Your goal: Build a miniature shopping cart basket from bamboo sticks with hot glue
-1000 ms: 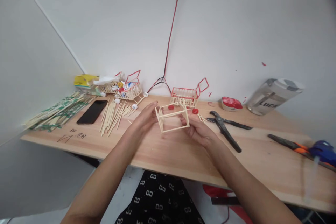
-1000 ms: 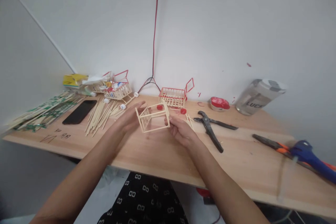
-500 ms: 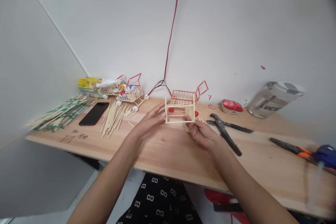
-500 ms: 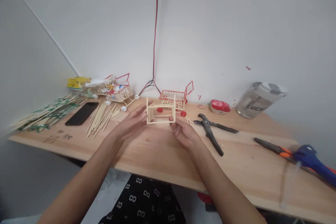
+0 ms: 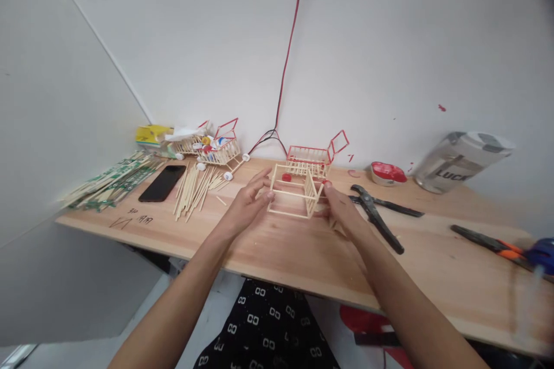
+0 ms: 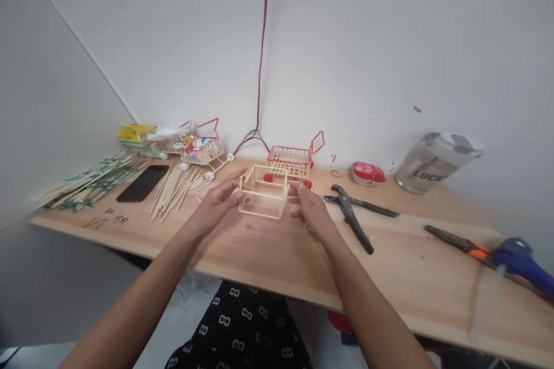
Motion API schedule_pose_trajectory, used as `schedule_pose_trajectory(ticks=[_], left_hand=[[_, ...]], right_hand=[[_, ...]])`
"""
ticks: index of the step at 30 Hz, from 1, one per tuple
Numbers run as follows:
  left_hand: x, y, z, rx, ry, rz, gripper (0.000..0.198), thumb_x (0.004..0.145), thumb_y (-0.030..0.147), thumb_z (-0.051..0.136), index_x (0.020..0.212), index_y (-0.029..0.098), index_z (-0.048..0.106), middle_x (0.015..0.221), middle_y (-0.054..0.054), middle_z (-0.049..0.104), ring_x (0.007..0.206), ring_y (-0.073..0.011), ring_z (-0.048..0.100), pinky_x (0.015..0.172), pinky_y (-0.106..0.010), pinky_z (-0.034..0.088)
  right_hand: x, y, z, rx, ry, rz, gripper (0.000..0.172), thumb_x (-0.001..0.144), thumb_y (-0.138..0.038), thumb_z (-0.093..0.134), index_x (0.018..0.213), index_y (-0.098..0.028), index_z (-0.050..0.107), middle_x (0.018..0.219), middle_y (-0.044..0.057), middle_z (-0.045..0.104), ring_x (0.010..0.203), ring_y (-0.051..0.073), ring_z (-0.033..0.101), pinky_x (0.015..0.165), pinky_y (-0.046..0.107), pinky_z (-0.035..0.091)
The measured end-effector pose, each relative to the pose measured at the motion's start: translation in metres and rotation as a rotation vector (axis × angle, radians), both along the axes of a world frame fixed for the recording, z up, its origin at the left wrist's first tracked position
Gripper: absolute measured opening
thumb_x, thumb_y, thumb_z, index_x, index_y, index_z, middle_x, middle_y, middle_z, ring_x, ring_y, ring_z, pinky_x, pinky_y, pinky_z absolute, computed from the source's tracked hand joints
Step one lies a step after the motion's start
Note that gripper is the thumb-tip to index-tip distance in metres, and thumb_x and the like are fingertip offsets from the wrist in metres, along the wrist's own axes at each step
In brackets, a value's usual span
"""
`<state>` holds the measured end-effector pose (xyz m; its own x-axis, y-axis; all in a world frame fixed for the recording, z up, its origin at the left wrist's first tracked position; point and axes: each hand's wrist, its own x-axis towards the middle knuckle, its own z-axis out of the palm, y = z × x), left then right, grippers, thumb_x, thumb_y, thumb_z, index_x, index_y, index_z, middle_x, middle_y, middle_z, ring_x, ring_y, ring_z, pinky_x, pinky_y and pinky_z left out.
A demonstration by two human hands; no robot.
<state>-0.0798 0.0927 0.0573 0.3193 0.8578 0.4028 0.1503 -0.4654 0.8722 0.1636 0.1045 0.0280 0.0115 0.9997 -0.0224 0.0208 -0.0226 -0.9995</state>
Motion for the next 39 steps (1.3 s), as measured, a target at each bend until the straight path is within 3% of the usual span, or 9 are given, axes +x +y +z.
schedule_pose_trajectory(ticks=[4, 9, 13, 16, 23, 30, 35, 37, 39], left_hand=[[0.003, -0.009, -0.014, 0.069, -0.028, 0.171, 0.016, 0.091, 0.031, 0.054, 0.097, 0.021, 0.064, 0.150, -0.010, 0.041, 0.138, -0.0239, 0.039, 0.115, -0.045, 0.028], [0.012, -0.016, -0.026, 0.138, -0.015, 0.332, 0.018, 0.092, 0.027, 0.053, 0.102, 0.021, 0.066, 0.147, -0.010, 0.044, 0.140, -0.0222, 0.037, 0.116, -0.044, 0.027], [0.017, -0.019, -0.033, 0.158, 0.051, 0.294, 0.030, 0.093, 0.025, 0.051, 0.120, 0.023, 0.063, 0.152, -0.010, 0.037, 0.141, -0.0226, 0.034, 0.116, -0.046, 0.028], [0.016, -0.021, -0.038, 0.172, 0.107, 0.217, 0.038, 0.093, 0.024, 0.051, 0.131, 0.025, 0.055, 0.156, -0.011, 0.030, 0.143, -0.0235, 0.031, 0.115, -0.047, 0.031], [0.006, -0.025, -0.039, 0.261, 0.269, 0.169, 0.043, 0.089, 0.016, 0.056, 0.131, 0.026, 0.053, 0.157, -0.012, 0.025, 0.144, -0.0243, 0.028, 0.115, -0.047, 0.031], [-0.001, -0.031, -0.048, 0.277, 0.294, 0.146, 0.052, 0.091, 0.015, 0.052, 0.139, 0.032, 0.043, 0.157, -0.009, 0.025, 0.141, -0.0244, 0.035, 0.108, -0.047, 0.042], [-0.015, -0.029, -0.034, 0.337, 0.264, 0.322, 0.043, 0.091, 0.021, 0.054, 0.133, 0.030, 0.051, 0.142, -0.007, 0.048, 0.133, -0.0223, 0.044, 0.110, -0.048, 0.039], [-0.024, -0.020, -0.022, 0.370, 0.277, 0.329, 0.047, 0.088, 0.025, 0.060, 0.134, 0.031, 0.050, 0.144, -0.006, 0.047, 0.137, -0.0233, 0.040, 0.114, -0.050, 0.033], [-0.032, -0.006, -0.012, 0.315, 0.240, 0.241, 0.059, 0.083, 0.030, 0.067, 0.138, 0.033, 0.045, 0.152, -0.006, 0.038, 0.141, -0.0258, 0.034, 0.114, -0.050, 0.033]], right_hand=[[-0.002, -0.001, -0.003, 0.249, -0.150, 0.033, 0.063, 0.093, -0.063, 0.028, 0.132, -0.023, 0.057, 0.133, 0.010, 0.059, 0.122, 0.026, 0.056, 0.081, 0.037, 0.058], [-0.015, -0.014, 0.000, 0.410, -0.413, 0.111, 0.059, 0.095, -0.054, 0.035, 0.147, -0.026, 0.039, 0.146, 0.006, 0.047, 0.129, 0.025, 0.050, 0.096, 0.038, 0.050], [-0.017, -0.017, 0.002, 0.442, -0.618, 0.042, 0.052, 0.096, -0.044, 0.037, 0.144, -0.024, 0.044, 0.139, 0.006, 0.055, 0.126, 0.025, 0.053, 0.103, 0.040, 0.043], [-0.012, -0.012, -0.002, 0.434, -0.637, 0.006, 0.050, 0.096, -0.042, 0.036, 0.139, -0.021, 0.051, 0.135, 0.006, 0.059, 0.125, 0.025, 0.054, 0.106, 0.042, 0.040], [-0.008, -0.002, -0.011, 0.446, -0.618, 0.105, 0.046, 0.095, -0.036, 0.036, 0.134, -0.020, 0.056, 0.136, 0.007, 0.058, 0.127, 0.022, 0.053, 0.107, 0.040, 0.038], [-0.003, -0.001, -0.008, 0.442, -0.658, 0.059, 0.044, 0.094, -0.035, 0.036, 0.125, -0.022, 0.063, 0.127, 0.007, 0.065, 0.118, 0.024, 0.058, 0.103, 0.042, 0.042], [0.004, 0.002, -0.010, 0.396, -0.577, 0.082, 0.043, 0.094, -0.039, 0.038, 0.124, -0.022, 0.063, 0.126, 0.007, 0.065, 0.118, 0.023, 0.058, 0.104, 0.042, 0.041], [0.008, 0.004, -0.012, 0.367, -0.522, 0.113, 0.042, 0.095, -0.041, 0.039, 0.125, -0.023, 0.062, 0.129, 0.006, 0.063, 0.120, 0.023, 0.057, 0.103, 0.042, 0.043], [0.010, 0.005, -0.013, 0.353, -0.470, 0.148, 0.042, 0.095, -0.042, 0.040, 0.127, -0.024, 0.061, 0.132, 0.004, 0.062, 0.124, 0.022, 0.055, 0.102, 0.040, 0.044]])
